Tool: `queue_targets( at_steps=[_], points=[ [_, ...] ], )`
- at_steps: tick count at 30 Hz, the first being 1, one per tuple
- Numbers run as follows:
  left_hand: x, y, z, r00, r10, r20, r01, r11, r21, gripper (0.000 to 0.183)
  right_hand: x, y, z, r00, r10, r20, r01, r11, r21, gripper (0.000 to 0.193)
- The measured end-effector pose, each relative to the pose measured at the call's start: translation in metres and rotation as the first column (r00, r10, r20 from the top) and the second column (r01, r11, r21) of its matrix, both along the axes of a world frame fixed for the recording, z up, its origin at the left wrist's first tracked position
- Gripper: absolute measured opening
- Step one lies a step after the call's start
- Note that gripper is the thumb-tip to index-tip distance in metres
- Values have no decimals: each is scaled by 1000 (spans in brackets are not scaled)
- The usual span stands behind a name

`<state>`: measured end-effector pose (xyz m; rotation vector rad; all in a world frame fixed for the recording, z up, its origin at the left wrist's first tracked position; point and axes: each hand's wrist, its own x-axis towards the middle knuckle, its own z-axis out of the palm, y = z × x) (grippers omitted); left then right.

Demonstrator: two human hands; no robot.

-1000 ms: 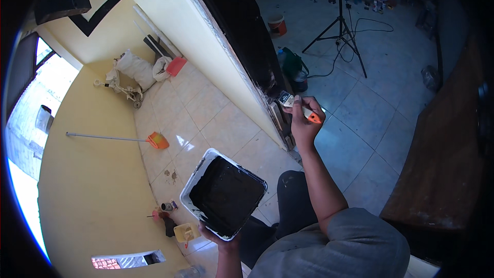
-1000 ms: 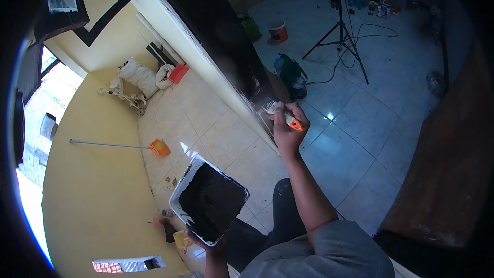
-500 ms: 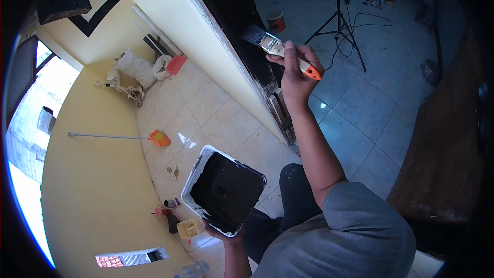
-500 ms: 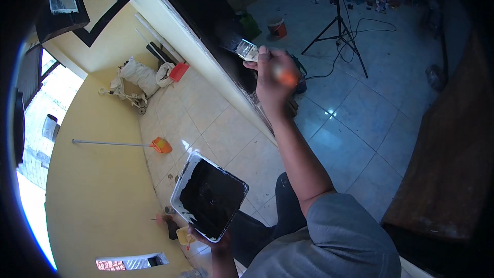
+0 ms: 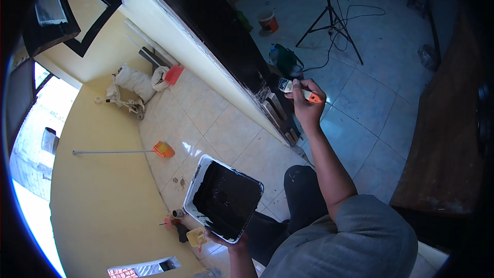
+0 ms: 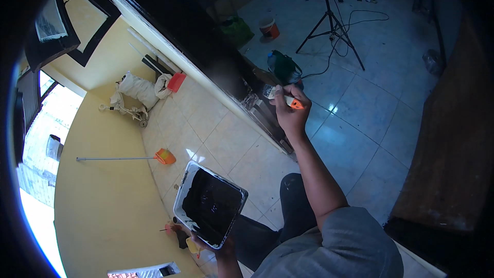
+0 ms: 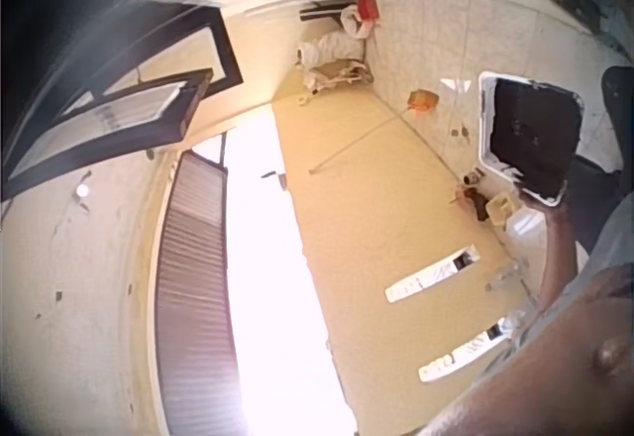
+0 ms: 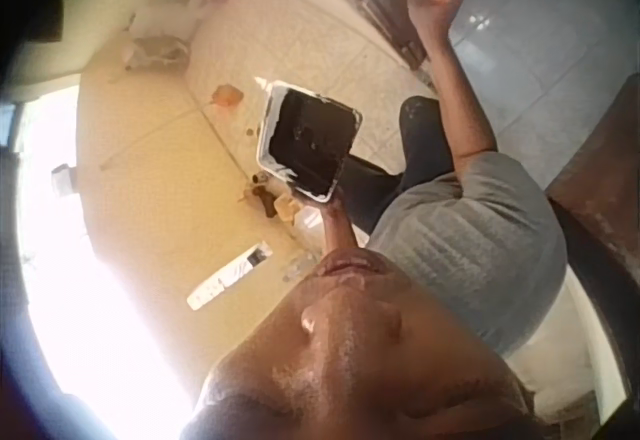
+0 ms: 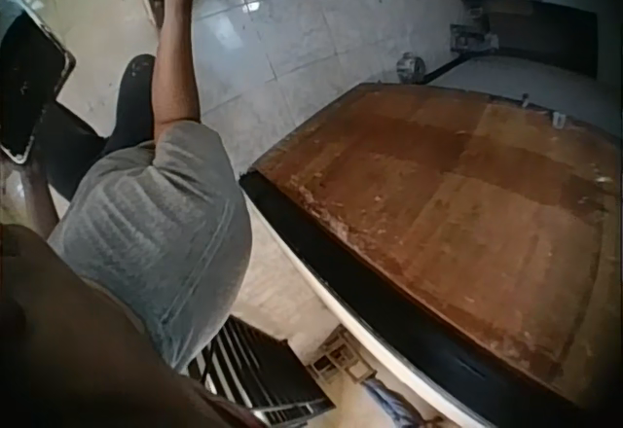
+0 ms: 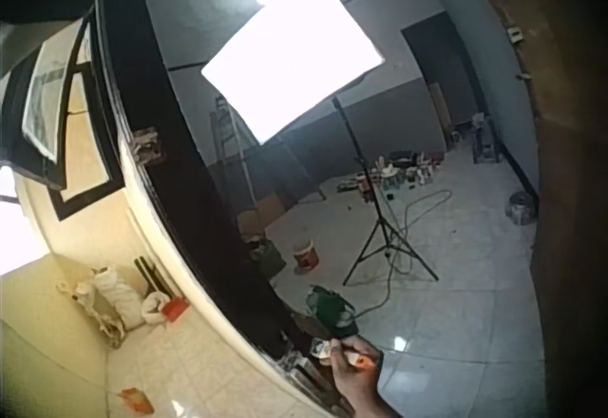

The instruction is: The person paints the edge of a wooden door frame using black paint and a brush, dipping the brush into a container of paint.

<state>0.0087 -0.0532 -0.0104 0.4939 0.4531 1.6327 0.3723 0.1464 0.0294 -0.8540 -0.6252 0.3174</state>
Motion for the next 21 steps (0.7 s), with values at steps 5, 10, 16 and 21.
queue_targets(
  at_steps=[5, 10, 16, 21],
  points=[
    [-1, 4, 0, 998, -63, 17, 63, 998, 30, 80, 0, 9, 1, 983, -87, 162, 82, 996, 35, 15],
    [7, 7, 9, 1000, -23, -9, 23, 999, -37, 82, -8, 24, 28, 958, -184, 221, 162, 980, 115, 16],
    [0, 15, 5, 999, 29, -40, -31, 998, -59, 86, -11, 49, 106, 943, -257, 213, 207, 950, 232, 24],
    [3, 23, 6, 998, 6, -66, -6, 1000, -6, 87, 0, 54, 178, 921, -281, 269, 141, 887, 441, 20]
  ],
)
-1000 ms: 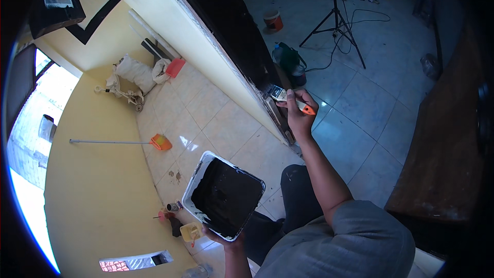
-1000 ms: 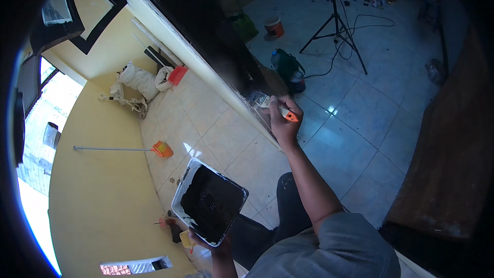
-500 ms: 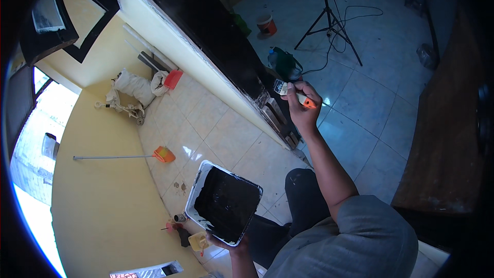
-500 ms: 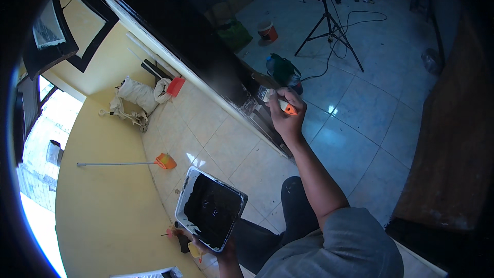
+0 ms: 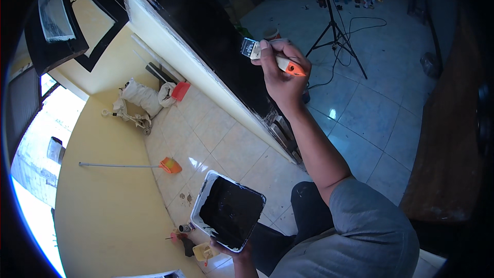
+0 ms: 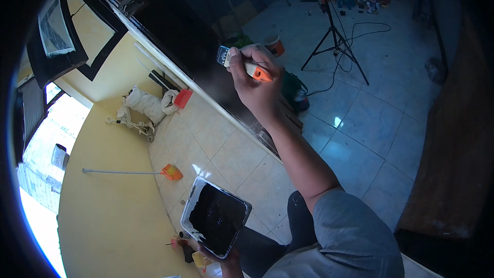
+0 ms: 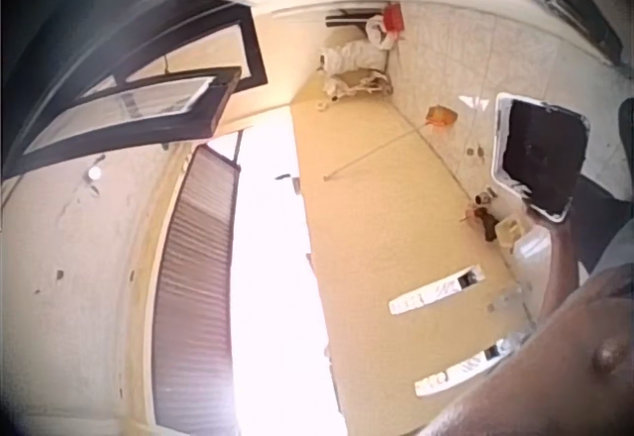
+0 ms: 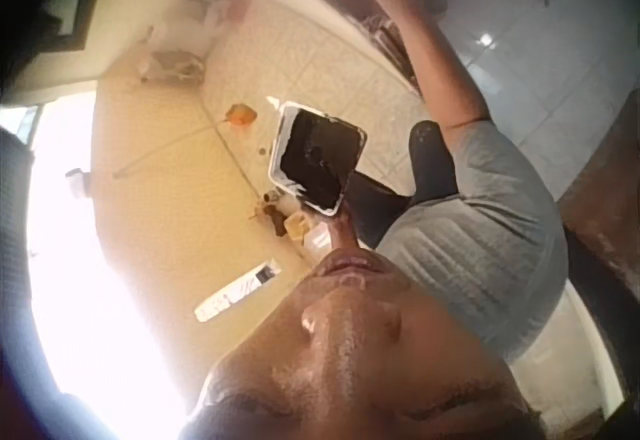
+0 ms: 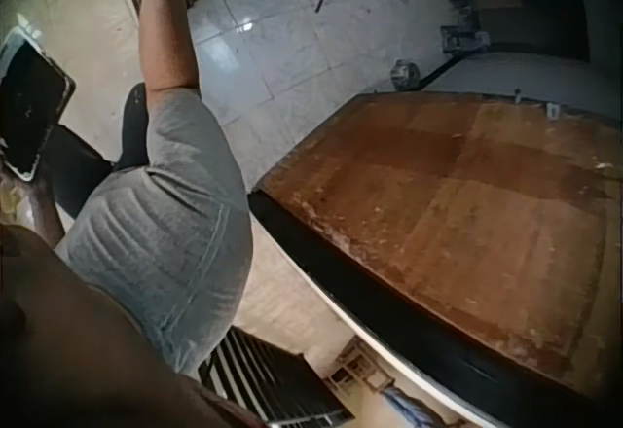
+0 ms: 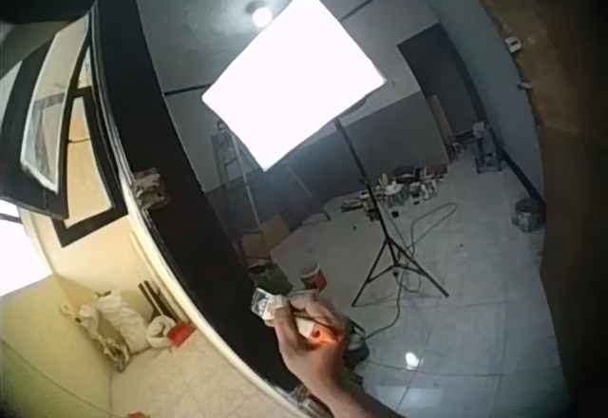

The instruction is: The person paints the edge of a wooden door frame using black paint and a brush, dipping the brush into a container of paint.

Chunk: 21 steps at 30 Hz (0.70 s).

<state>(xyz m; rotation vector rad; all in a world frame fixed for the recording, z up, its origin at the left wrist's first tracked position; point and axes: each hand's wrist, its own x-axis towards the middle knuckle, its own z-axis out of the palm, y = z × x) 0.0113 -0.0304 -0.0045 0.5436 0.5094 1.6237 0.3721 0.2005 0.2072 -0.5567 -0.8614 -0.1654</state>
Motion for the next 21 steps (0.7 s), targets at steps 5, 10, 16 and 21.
queue_targets(
  at_steps=[5, 10, 16, 21],
  points=[
    [-12, -1, -15, 978, 208, -17, -204, 941, -270, 87, 13, -16, 20, 1000, 9, 1, -9, 995, 102, 15],
    [2, 10, -7, 999, 37, -9, -37, 999, -32, 86, -1, -4, -41, 968, 195, -158, -194, 981, 20, 12],
    [-23, 2, -31, 977, 200, -73, -212, 897, -388, 86, -6, -24, -141, 902, 268, -337, -323, 939, -118, 15],
    [-11, 12, -25, 996, 87, 33, -80, 980, -181, 85, 1, -44, -158, 932, 94, -349, -212, 924, -317, 18]
  ],
)
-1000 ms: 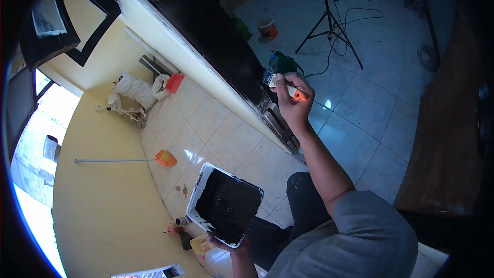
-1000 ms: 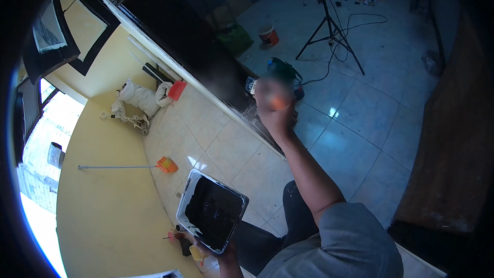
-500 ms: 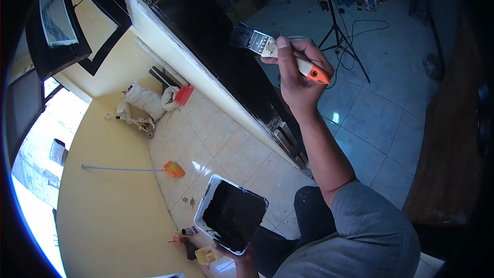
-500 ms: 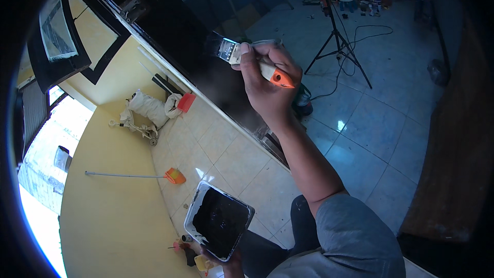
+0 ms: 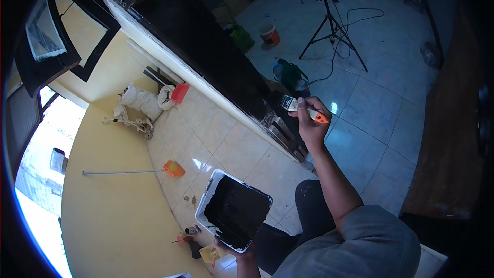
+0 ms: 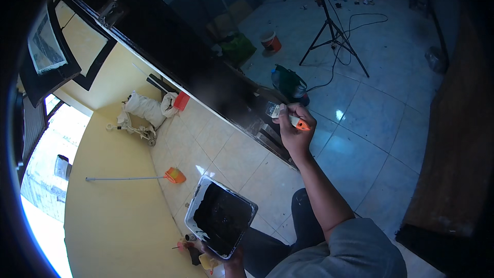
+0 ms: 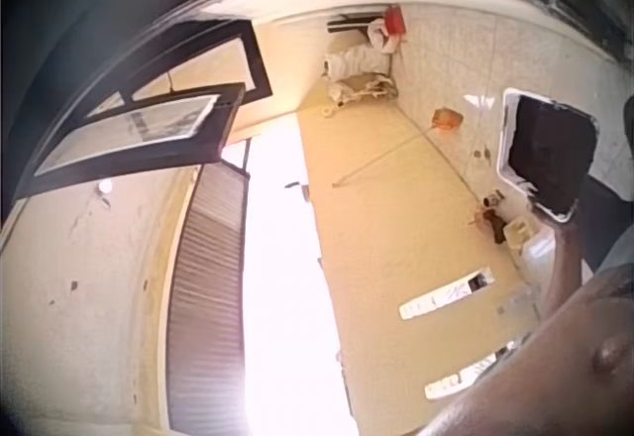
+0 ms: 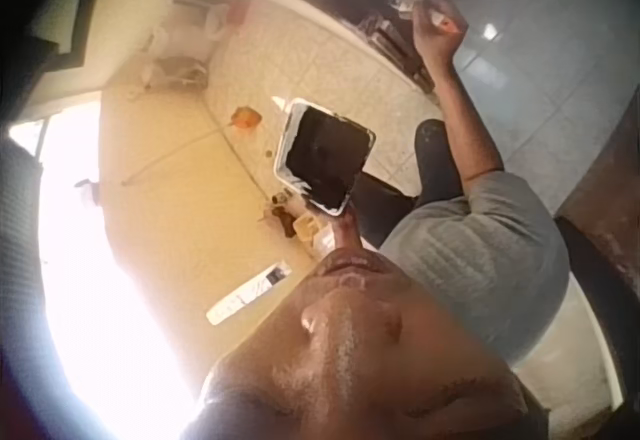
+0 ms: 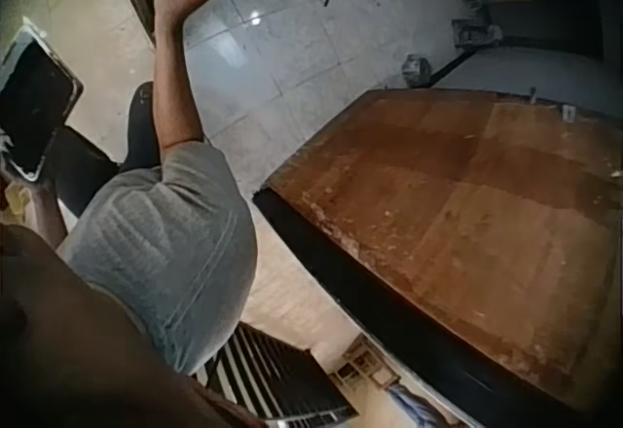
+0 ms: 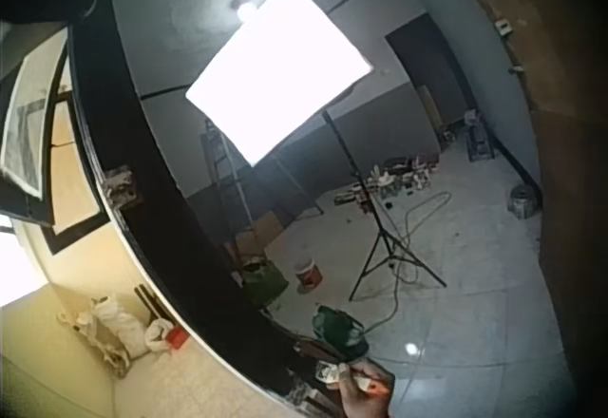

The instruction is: The person paints the edge of a wooden door frame using black paint and a brush, dipping the brush into a container of paint.

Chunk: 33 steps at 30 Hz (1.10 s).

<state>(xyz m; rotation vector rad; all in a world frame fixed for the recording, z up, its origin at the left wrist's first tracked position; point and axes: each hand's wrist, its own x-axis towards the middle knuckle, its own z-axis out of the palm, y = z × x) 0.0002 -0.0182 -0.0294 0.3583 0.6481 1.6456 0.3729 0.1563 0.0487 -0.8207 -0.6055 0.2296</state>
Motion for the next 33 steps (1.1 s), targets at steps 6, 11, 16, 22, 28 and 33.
queue_targets(
  at_steps=[6, 11, 16, 22, 28, 33],
  points=[
    [3, 0, 5, 995, -85, 47, 83, 995, 46, 85, -10, 26, 71, 977, -37, 208, 17, 995, 98, 21],
    [25, 0, 30, 992, -112, -57, 118, 987, 107, 85, 6, 15, 102, 991, 16, 133, -49, 966, 253, 10],
    [19, -2, 21, 996, -51, -74, 61, 990, 131, 88, 3, 5, 61, 999, 38, 7, -38, 934, 355, 9],
    [23, 0, 29, 981, -136, -138, 161, 970, 182, 84, -1, 15, -27, 993, -1, 121, -10, 996, 87, 13],
    [24, 4, 32, 976, -205, -77, 213, 971, 112, 83, 7, 19, 64, 885, -293, 362, 205, 943, 264, 3],
    [8, -1, 10, 920, -222, 324, 170, 968, 182, 87, 19, 12, 50, 737, -293, 610, 174, 953, 247, 9]
  ],
)
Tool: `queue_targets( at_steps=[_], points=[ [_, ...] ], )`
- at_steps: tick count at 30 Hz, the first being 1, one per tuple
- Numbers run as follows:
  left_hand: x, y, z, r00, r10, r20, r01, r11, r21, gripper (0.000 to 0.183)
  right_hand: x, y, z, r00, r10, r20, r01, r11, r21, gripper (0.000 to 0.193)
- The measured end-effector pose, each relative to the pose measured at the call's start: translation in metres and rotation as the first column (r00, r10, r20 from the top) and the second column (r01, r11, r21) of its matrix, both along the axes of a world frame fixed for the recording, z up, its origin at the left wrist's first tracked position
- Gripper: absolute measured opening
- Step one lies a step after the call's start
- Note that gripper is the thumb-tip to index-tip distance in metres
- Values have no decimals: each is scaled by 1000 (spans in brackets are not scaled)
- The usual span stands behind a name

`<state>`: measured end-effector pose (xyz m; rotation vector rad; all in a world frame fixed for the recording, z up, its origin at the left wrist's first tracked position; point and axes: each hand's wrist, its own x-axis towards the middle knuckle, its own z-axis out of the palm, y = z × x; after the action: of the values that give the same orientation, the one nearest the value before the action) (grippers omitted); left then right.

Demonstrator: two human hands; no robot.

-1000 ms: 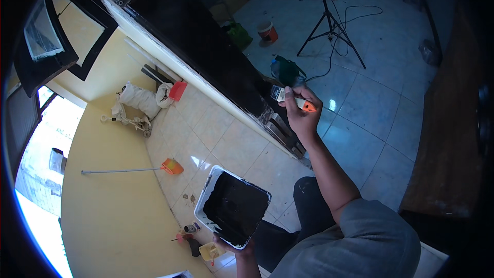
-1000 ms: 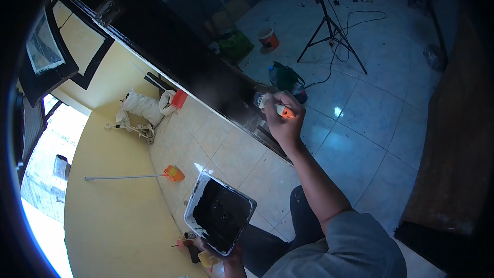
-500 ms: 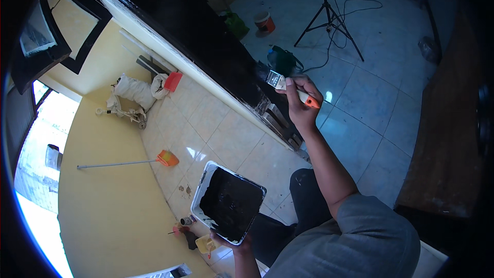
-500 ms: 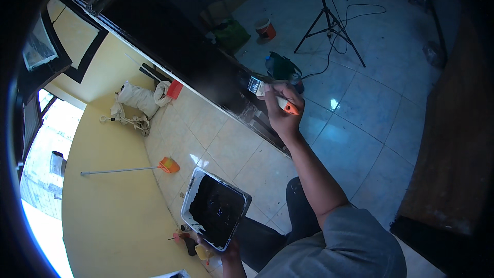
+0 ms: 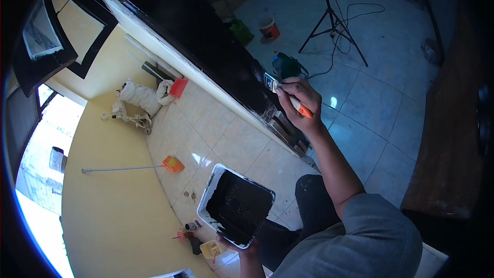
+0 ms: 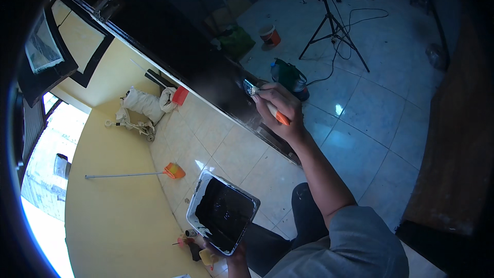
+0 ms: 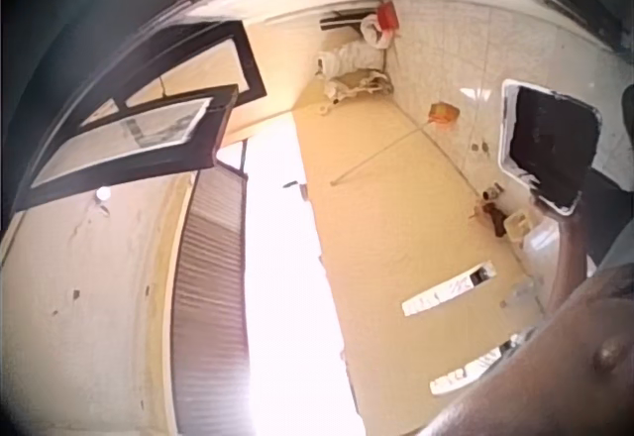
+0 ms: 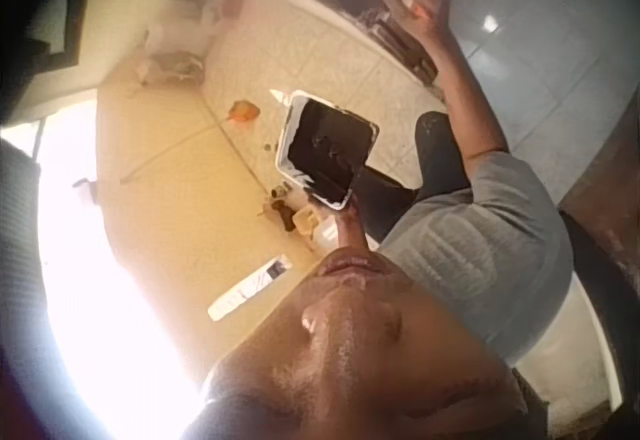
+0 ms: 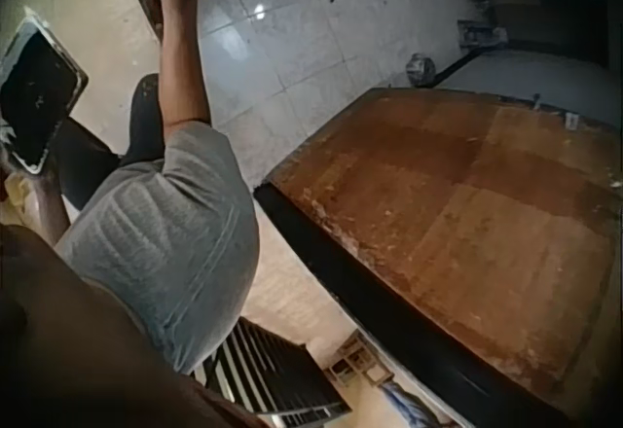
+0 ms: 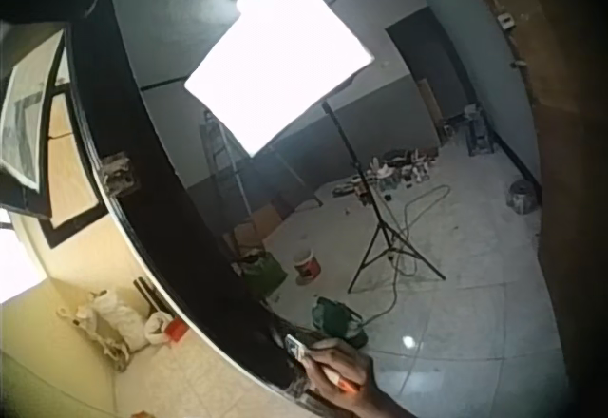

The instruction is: The person paints the edge of a wooden door frame using black paint and a brush, dipping the brush into a container of paint.

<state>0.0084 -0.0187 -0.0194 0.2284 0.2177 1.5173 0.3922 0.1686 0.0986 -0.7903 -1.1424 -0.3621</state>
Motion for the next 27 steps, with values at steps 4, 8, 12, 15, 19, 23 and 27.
queue_targets(
  at_steps=[4, 8, 12, 15, 19, 23, 27],
  points=[
    [-30, -4, -34, 972, -72, 225, 82, 996, -35, 91, 2, -4, 31, 999, 4, 36, -4, 1000, 20, 10],
    [-6, 0, -14, 964, 99, -246, -152, 967, -205, 89, 6, 9, 27, 994, -6, 112, 2, 999, 36, 12],
    [-7, -1, -5, 926, 115, -359, -210, 948, -238, 87, 10, -4, -18, 991, 54, 124, -40, 993, -112, 12],
    [-11, -1, -8, 923, 100, -371, -216, 934, -285, 86, 16, -16, -18, 985, 97, 146, -60, 969, -240, 10],
    [0, 7, 1, 943, 44, -330, -71, 995, -69, 83, 12, -18, 20, 994, 8, 112, 1, 996, -87, 10],
    [3, 7, -4, 958, 61, -279, -64, 998, -2, 83, 1, -3, 17, 995, -2, 103, -1, 1000, 24, 15],
    [13, 8, 14, 927, 81, -366, -83, 997, 9, 88, 3, -6, -44, 994, 73, 81, -66, 994, -85, 16]
  ],
)
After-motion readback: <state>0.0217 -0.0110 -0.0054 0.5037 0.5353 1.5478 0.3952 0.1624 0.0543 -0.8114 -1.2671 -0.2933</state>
